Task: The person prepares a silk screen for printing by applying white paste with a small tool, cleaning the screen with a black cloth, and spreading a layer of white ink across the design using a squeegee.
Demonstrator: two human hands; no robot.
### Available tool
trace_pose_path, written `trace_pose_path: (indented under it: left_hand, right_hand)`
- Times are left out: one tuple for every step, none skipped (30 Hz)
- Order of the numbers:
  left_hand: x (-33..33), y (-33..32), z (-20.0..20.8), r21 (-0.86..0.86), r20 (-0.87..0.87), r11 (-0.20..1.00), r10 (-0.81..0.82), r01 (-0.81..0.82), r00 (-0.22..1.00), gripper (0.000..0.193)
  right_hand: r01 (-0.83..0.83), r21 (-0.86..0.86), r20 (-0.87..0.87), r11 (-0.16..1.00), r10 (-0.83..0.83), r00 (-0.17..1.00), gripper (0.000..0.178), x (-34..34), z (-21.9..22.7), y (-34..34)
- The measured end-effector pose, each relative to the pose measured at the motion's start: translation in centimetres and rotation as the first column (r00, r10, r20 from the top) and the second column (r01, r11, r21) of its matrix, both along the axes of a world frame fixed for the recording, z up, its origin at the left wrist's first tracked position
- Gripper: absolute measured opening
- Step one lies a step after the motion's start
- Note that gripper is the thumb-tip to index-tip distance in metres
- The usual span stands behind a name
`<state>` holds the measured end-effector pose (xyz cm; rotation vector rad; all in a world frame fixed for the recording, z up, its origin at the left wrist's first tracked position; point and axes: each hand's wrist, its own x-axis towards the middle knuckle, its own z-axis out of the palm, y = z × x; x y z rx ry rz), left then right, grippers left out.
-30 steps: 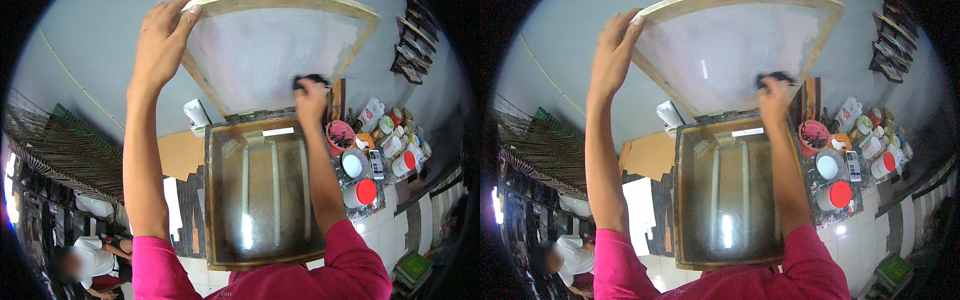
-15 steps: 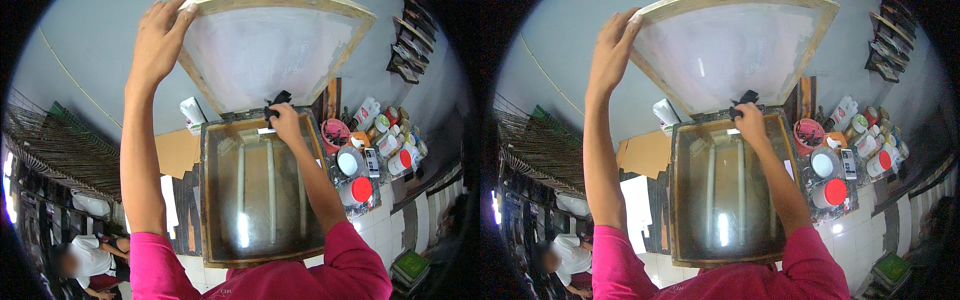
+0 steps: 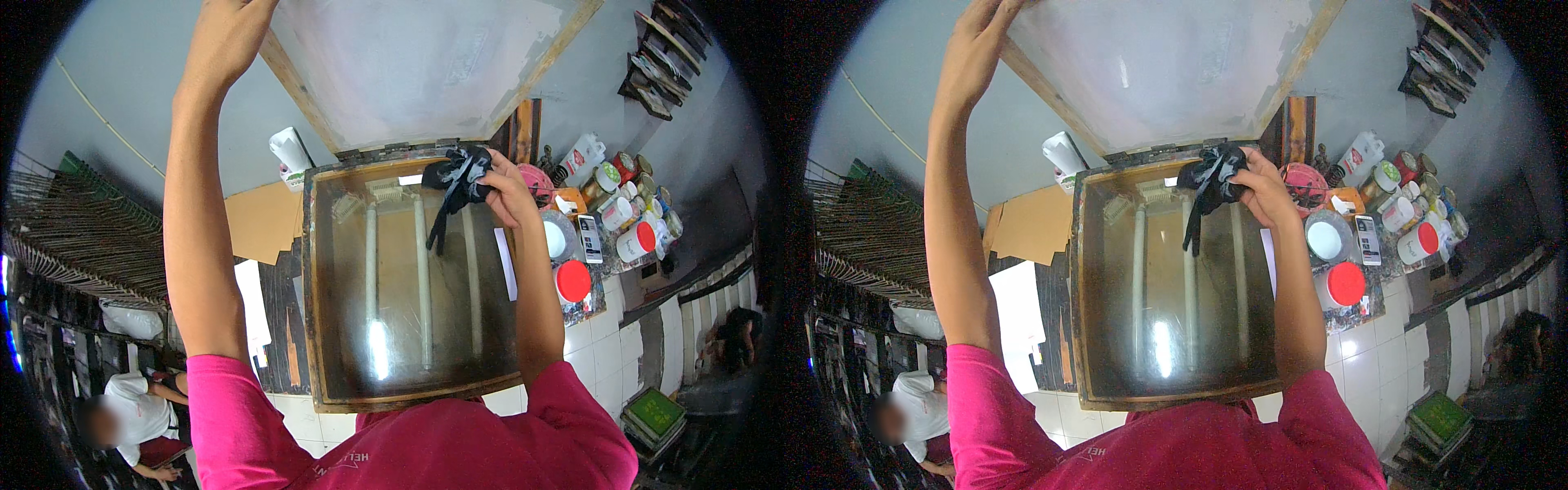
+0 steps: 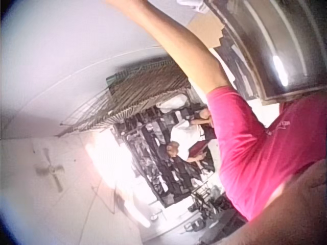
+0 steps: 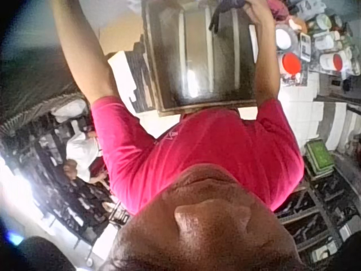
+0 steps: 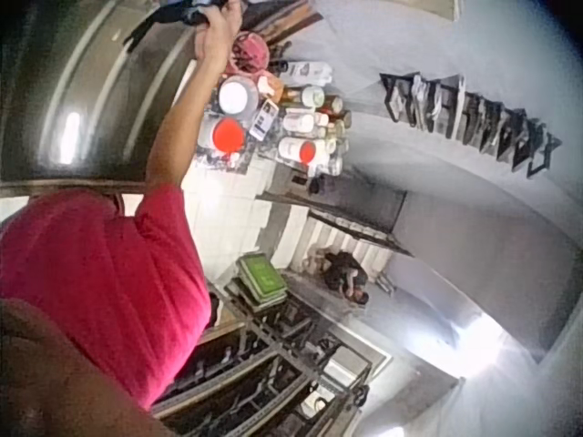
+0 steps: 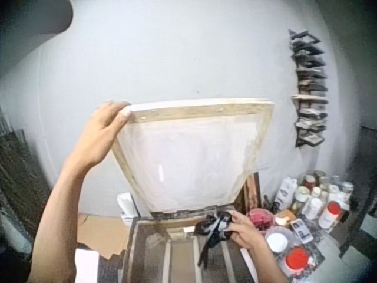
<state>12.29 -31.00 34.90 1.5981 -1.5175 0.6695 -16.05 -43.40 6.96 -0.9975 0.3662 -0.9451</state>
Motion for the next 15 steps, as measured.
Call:
trace_pose_path:
  left_hand:
    - [0.0,0.2,0.1,0.005,-0.001,1.000,0.005,-0.005,1.000,0.055]
    - [0.6,0.1,0.7,0.046,-0.018,0.999,-0.012,0.013,1.000,0.055]
    - [0.9,-0.1,1.0,0.085,-0.039,0.996,-0.035,0.039,0.999,0.055]
    - [0.0,0.5,1.4,0.122,-0.083,0.988,-0.080,0.090,0.993,0.055]
    - [-1.3,1.5,1.5,0.157,-0.129,0.977,-0.123,0.143,0.984,0.055]
    - [-1.4,1.5,1.6,0.159,-0.126,0.979,-0.109,0.129,0.986,0.055]
    - [-1.2,1.7,1.6,0.164,-0.120,0.981,-0.084,0.104,0.989,0.055]
    - [0.3,0.6,1.0,0.136,-0.070,0.991,-0.005,0.014,0.998,0.055]
    - [1.1,0.2,0.9,0.102,-0.021,0.992,0.075,-0.072,0.997,0.055]
    - [0.9,0.1,0.9,0.118,-0.039,0.989,0.098,-0.092,0.994,0.055]
    - [0.5,0.0,0.9,0.135,-0.056,0.984,0.122,-0.113,0.991,0.055]
    - [0.5,0.2,1.0,0.154,-0.070,0.978,0.152,-0.140,0.986,0.055]
    - [0.8,0.0,0.9,0.125,-0.042,0.987,0.111,-0.105,0.993,0.055]
    - [1.3,-0.3,0.6,0.097,-0.012,0.993,0.070,-0.069,0.997,0.055]
    - [1.5,-0.3,0.7,0.069,0.021,0.997,0.030,-0.031,0.999,0.055]
  right_hand:
    - [0.003,-0.006,-0.004,1.000,-0.003,1.000,0.037,0.0,0.2,0.0]
    - [-0.020,-0.036,-0.037,0.999,0.019,0.999,0.037,-0.1,0.5,-0.1]
    - [-0.037,-0.066,-0.073,0.997,0.032,0.997,0.037,-0.4,0.8,-0.4]
    - [-0.056,-0.095,-0.107,0.994,0.046,0.993,0.037,-0.6,1.2,-0.8]
    - [-0.048,-0.138,-0.207,0.989,0.019,0.978,0.039,-0.8,1.6,-1.1]
    - [-0.052,-0.183,-0.302,0.982,-0.006,0.953,0.041,-0.8,2.2,-1.4]
    - [-0.072,-0.297,-0.337,0.952,-0.034,0.941,0.041,0.3,3.8,-0.7]
    - [-0.095,-0.407,-0.367,0.909,-0.068,0.928,0.041,1.3,4.7,-0.4]
    - [-0.077,-0.431,-0.356,0.899,-0.091,0.930,0.036,2.3,4.6,-1.1]
    - [-0.054,-0.502,-0.423,0.863,-0.191,0.886,0.034,2.9,5.0,-2.2]
    - [-0.040,-0.571,-0.478,0.820,-0.292,0.829,0.032,3.5,5.6,-3.4]
    - [-0.037,-0.635,-0.516,0.772,-0.388,0.764,0.030,4.2,5.9,-4.0]
    - [-0.008,-0.680,-0.543,0.733,-0.497,0.676,0.029,4.7,7.9,-3.1]
    - [0.117,-0.852,-0.382,0.511,-0.759,0.528,0.031,5.8,8.0,-3.8]
    - [0.288,-0.869,-0.270,0.402,-0.874,0.404,0.031,6.7,8.4,-4.2]
